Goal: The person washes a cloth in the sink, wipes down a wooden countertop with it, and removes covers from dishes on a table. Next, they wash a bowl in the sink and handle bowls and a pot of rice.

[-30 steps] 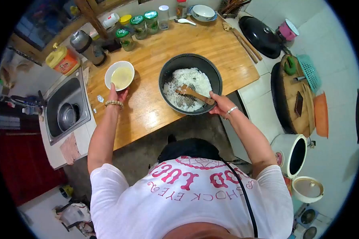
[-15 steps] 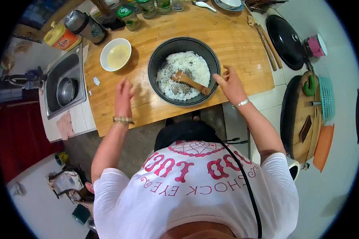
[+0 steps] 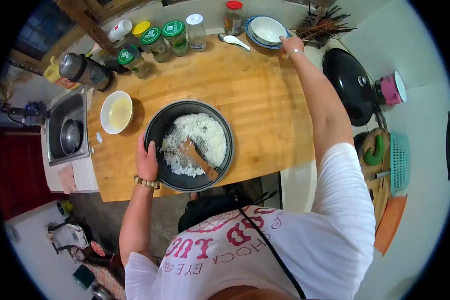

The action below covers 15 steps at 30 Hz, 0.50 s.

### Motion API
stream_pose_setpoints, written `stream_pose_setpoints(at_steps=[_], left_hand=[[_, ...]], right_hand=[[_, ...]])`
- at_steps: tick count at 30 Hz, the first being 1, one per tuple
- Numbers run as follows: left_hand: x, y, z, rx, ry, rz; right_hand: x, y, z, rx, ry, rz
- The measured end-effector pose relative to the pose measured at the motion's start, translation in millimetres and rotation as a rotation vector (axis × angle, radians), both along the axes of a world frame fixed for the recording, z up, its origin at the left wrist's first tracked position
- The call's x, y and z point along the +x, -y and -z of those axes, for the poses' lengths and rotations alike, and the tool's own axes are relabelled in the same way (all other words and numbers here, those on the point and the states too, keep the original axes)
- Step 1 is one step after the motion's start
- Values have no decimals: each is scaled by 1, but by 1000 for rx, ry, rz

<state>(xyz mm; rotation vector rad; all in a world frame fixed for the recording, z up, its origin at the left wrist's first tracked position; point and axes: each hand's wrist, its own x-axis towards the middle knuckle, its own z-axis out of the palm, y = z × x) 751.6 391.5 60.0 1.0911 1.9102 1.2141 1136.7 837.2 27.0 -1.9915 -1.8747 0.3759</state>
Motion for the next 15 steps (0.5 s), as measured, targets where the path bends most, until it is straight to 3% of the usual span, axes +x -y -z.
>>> stream_pose_setpoints(at_steps=[2, 4, 6, 8, 10, 14, 15], left_hand=[[1, -2, -3, -34, -27, -9], [-1, -1, -2, -51, -46, -15], [0, -2, -3, -43, -16, -40], [4, 2, -4, -44, 2, -73], [0, 3, 0, -46, 13, -96], [1, 1, 6, -8, 123, -80], [1, 2, 5, 10, 148, -68]], right_hand=[[-5, -24, -3, -110, 173, -2], [-11, -43, 2, -225, -13, 165], [-14, -58, 12, -219, -16, 191], [4, -98, 48, -374, 40, 184], [-21, -69, 18, -385, -402, 406], [-41, -41, -19, -340, -517, 480], [-40, -32, -27, -229, -267, 337]])
